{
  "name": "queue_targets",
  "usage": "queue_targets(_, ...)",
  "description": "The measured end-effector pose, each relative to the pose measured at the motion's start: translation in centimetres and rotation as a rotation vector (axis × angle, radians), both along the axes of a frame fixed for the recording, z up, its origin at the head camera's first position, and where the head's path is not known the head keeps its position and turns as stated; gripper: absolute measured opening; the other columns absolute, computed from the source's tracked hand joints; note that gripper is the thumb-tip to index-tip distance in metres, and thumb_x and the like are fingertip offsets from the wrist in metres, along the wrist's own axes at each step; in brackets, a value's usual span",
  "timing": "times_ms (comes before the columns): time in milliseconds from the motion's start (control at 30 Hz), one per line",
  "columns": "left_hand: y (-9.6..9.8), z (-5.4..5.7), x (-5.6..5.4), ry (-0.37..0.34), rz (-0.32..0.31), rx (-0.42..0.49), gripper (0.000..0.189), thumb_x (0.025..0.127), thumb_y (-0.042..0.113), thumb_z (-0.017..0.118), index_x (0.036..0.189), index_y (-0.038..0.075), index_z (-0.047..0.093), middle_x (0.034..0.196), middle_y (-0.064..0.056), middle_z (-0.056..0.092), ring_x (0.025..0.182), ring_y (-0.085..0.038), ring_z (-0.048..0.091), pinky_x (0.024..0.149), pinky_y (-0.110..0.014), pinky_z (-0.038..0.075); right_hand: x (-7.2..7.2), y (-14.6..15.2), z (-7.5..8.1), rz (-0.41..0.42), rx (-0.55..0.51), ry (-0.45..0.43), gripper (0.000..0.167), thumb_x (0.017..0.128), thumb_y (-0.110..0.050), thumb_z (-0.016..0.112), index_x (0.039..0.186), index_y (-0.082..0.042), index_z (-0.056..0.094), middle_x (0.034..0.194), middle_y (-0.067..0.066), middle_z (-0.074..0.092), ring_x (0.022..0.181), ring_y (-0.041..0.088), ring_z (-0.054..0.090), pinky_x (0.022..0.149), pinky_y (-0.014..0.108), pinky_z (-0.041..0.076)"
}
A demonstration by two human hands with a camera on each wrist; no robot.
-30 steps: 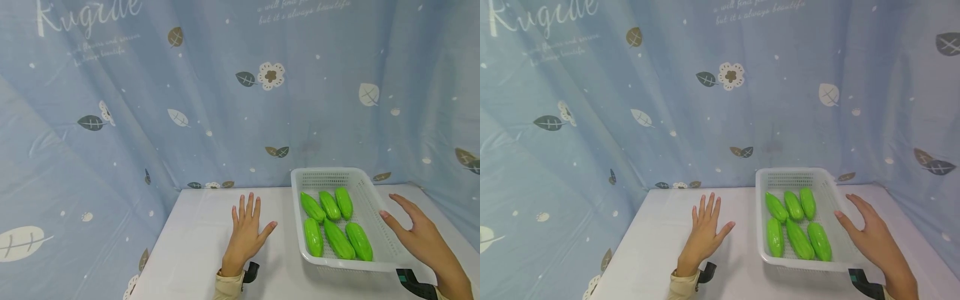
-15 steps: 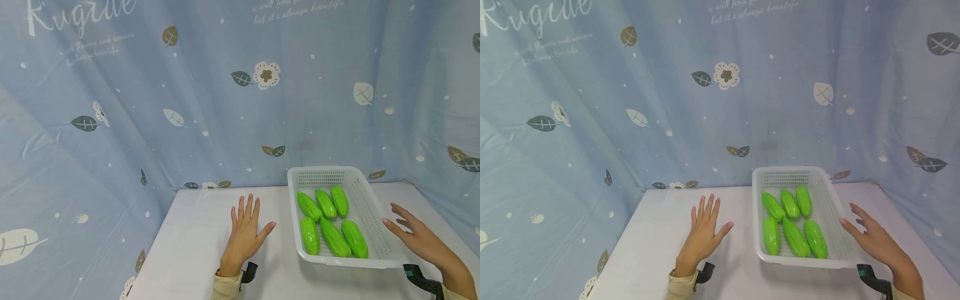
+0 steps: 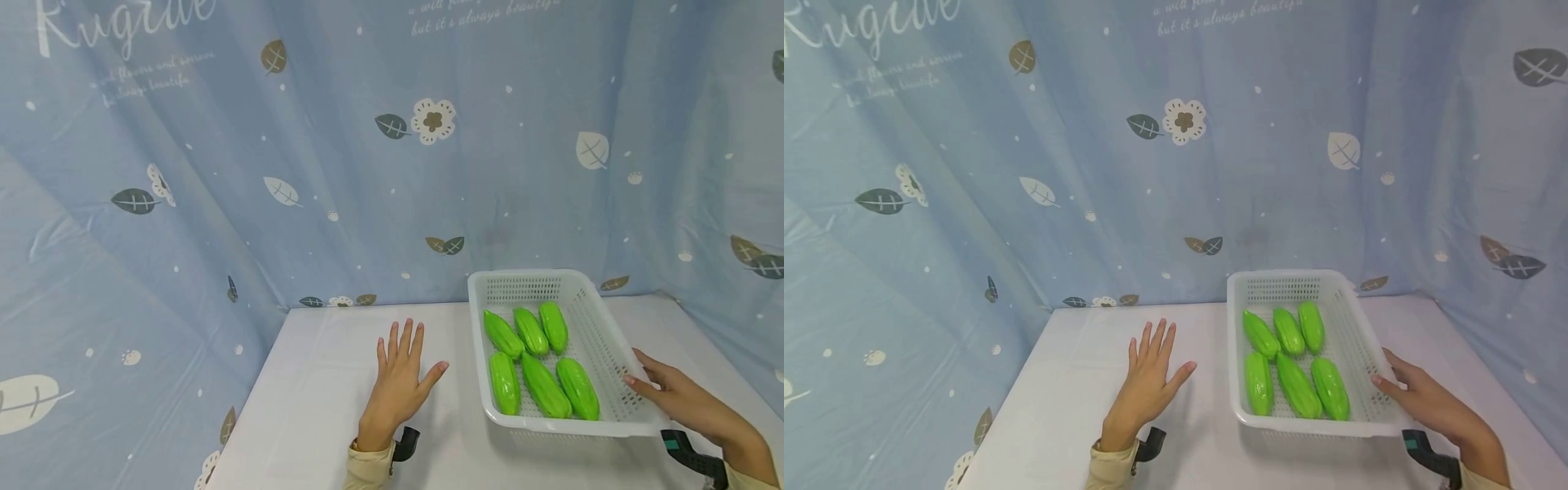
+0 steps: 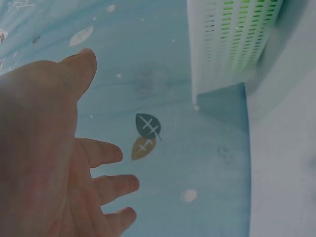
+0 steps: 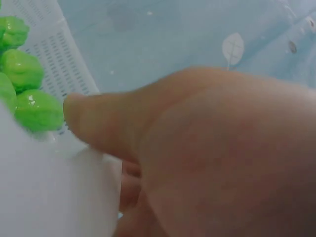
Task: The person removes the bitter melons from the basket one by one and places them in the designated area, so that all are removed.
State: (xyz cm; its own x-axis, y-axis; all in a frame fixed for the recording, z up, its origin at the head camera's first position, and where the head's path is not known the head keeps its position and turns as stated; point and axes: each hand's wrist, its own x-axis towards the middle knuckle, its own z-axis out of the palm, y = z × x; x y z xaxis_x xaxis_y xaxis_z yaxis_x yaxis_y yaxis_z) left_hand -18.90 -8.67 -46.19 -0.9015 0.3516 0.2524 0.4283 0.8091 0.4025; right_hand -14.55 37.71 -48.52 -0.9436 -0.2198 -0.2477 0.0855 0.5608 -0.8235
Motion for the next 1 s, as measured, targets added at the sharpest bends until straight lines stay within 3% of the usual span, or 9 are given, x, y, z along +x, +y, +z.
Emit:
queue_targets(233,-0.1,-0.2,0.0,-0.013,-0.006,0.009,0.082,0.104,0.063,0.043,0.165,0.011,0.026,0.173,-0.016,0.022,0.162,-0.04,0.007,0.126,-0.071,0.01,-0.4,-0.8,-0.6,0.056,-0.03,0.043,0.08,0.113,-0.023,0.044,0.16,0.004,-0.015,0.155,0.05,0.021,0.101,0.016,0.074,0.072,0.034,0.062)
queue_targets(433,-0.2,-0.3,0.0,-0.013,-0.017,0.023,0.079,0.105,0.06,0.045,0.164,0.009,0.029,0.172,-0.017,0.025,0.162,-0.042,0.01,0.125,-0.072,0.012,-0.6,-2.0,-1.0,0.055,-0.067,0.064,0.084,0.111,-0.021,0.048,0.162,-0.004,-0.017,0.158,0.049,0.012,0.107,0.034,0.073,0.072,0.037,0.062)
queue_targets(633,-0.2,-0.5,-0.1,-0.02,-0.021,0.017,0.078,0.106,0.06,0.044,0.163,0.008,0.031,0.17,-0.019,0.028,0.161,-0.043,0.011,0.125,-0.072,0.012,-0.9,-3.5,-1.8,0.046,-0.006,0.216,0.083,0.11,-0.019,0.052,0.165,-0.005,-0.008,0.156,0.047,0.024,0.102,0.021,0.074,0.069,0.034,0.061)
queue_targets(700,-0.3,-0.5,-0.1,-0.028,-0.022,0.012,0.077,0.106,0.06,0.042,0.162,0.008,0.033,0.17,-0.019,0.029,0.161,-0.042,0.012,0.126,-0.071,0.012,-1.1,-4.2,-2.0,0.025,0.03,0.263,0.082,0.109,-0.02,0.052,0.166,-0.005,-0.005,0.155,0.046,0.029,0.102,0.024,0.074,0.069,0.036,0.061)
queue_targets(800,-0.3,-0.4,0.0,-0.042,-0.026,0.015,0.076,0.106,0.06,0.041,0.162,0.008,0.034,0.17,-0.018,0.029,0.161,-0.042,0.013,0.126,-0.07,0.012,-1.2,-4.9,-2.3,-0.008,0.061,0.292,0.082,0.11,-0.023,0.051,0.166,-0.006,-0.006,0.155,0.046,0.028,0.105,0.042,0.072,0.071,0.046,0.063)
queue_targets(833,-0.3,-0.4,0.0,-0.043,-0.029,0.018,0.076,0.106,0.06,0.041,0.161,0.008,0.035,0.17,-0.018,0.029,0.161,-0.043,0.013,0.126,-0.071,0.012,-1.2,-5.1,-2.3,-0.016,0.077,0.311,0.082,0.11,-0.024,0.051,0.166,-0.005,-0.006,0.156,0.046,0.025,0.108,0.049,0.069,0.072,0.052,0.063)
queue_targets(900,-0.4,-0.4,0.0,-0.041,-0.034,0.026,0.076,0.106,0.06,0.041,0.161,0.007,0.036,0.169,-0.019,0.03,0.16,-0.044,0.015,0.125,-0.071,0.013,-1.2,-5.4,-2.4,-0.04,0.096,0.327,0.084,0.11,-0.026,0.05,0.165,-0.003,-0.009,0.162,0.045,0.011,0.132,0.063,0.049,0.096,0.069,0.052)
queue_targets(967,-0.4,-0.4,0.0,-0.04,-0.037,0.034,0.076,0.106,0.059,0.042,0.161,0.007,0.036,0.168,-0.02,0.031,0.16,-0.045,0.016,0.125,-0.072,0.014,-1.2,-5.6,-2.4,-0.058,0.137,0.357,0.085,0.11,-0.028,0.049,0.163,-0.001,-0.011,0.165,0.042,-0.002,0.149,0.066,0.015,0.114,0.081,0.024)
queue_targets(1000,-0.4,-0.4,0.0,-0.039,-0.038,0.037,0.076,0.106,0.059,0.042,0.161,0.007,0.036,0.168,-0.021,0.031,0.16,-0.045,0.016,0.125,-0.072,0.014,-1.2,-5.7,-2.4,-0.064,0.159,0.372,0.085,0.11,-0.028,0.048,0.163,0.001,-0.011,0.166,0.039,-0.008,0.153,0.064,-0.002,0.116,0.083,0.007)
